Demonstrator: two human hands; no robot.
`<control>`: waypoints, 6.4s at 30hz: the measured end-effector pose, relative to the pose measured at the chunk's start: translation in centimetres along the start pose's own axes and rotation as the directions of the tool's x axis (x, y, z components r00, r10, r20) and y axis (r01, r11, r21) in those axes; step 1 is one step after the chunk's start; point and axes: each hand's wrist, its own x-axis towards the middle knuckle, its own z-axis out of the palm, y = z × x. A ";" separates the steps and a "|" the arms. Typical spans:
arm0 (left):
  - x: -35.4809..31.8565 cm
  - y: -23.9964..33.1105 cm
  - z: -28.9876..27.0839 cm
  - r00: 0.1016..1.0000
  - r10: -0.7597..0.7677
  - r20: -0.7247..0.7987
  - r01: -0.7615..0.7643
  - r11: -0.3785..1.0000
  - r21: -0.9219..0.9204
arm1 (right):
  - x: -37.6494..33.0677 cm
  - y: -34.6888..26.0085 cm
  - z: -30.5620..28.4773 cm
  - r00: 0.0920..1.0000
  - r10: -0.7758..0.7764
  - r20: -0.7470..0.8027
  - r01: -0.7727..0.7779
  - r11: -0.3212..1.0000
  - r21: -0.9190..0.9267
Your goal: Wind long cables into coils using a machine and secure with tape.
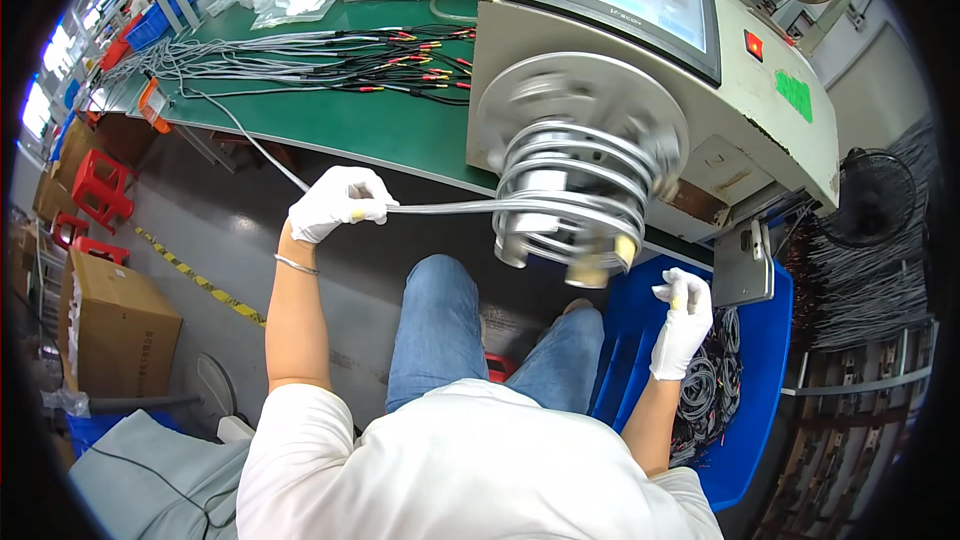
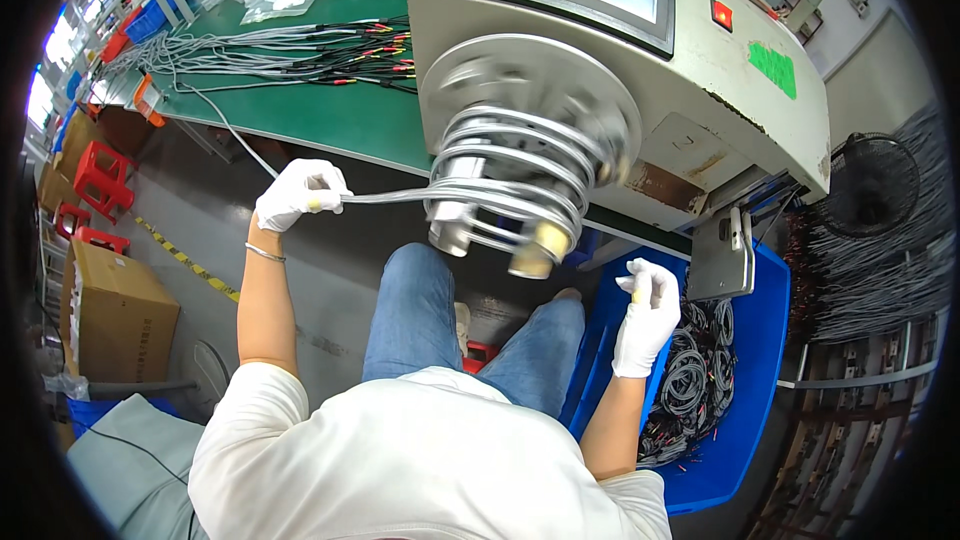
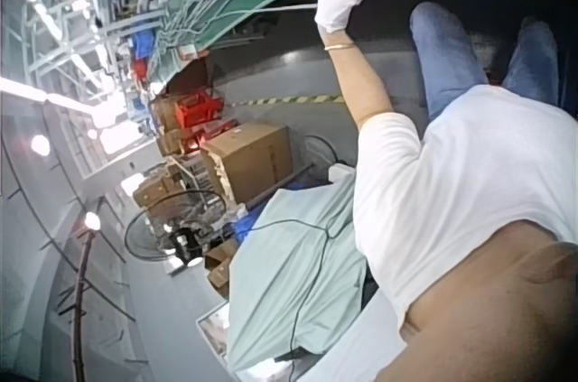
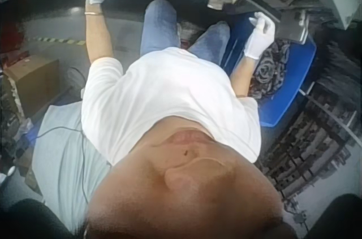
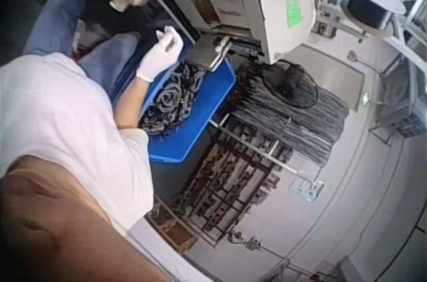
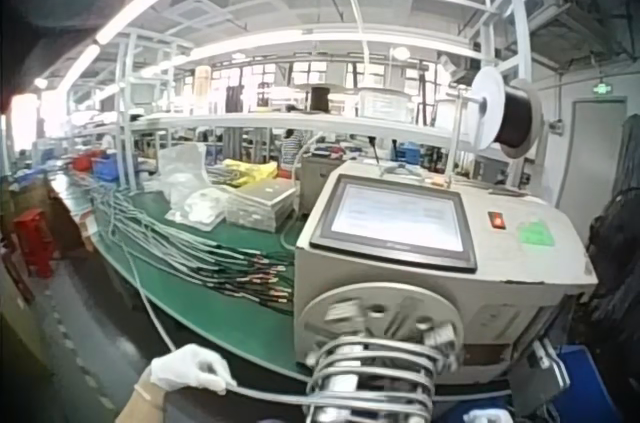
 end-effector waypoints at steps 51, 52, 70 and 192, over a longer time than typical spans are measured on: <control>-0.6 4.2 22.4 0.828 0.088 -0.553 -0.377 0.819 -0.434 | 3.4 -9.5 6.4 0.741 -0.525 0.419 0.589 0.808 -0.028; -0.6 4.2 22.4 0.835 0.053 -0.548 -0.375 0.783 -0.496 | 4.0 -8.6 6.3 0.622 -0.645 0.445 0.734 0.678 -0.044; 1.1 2.7 21.4 0.850 0.115 -0.514 -0.428 0.720 -0.546 | 3.2 1.7 7.7 0.966 -0.108 0.235 0.133 0.987 -0.095; 7.8 12.2 38.7 0.471 0.847 0.247 -0.844 0.514 -0.154 | 0.2 -2.9 -12.0 0.975 -0.118 -0.189 0.173 0.937 0.304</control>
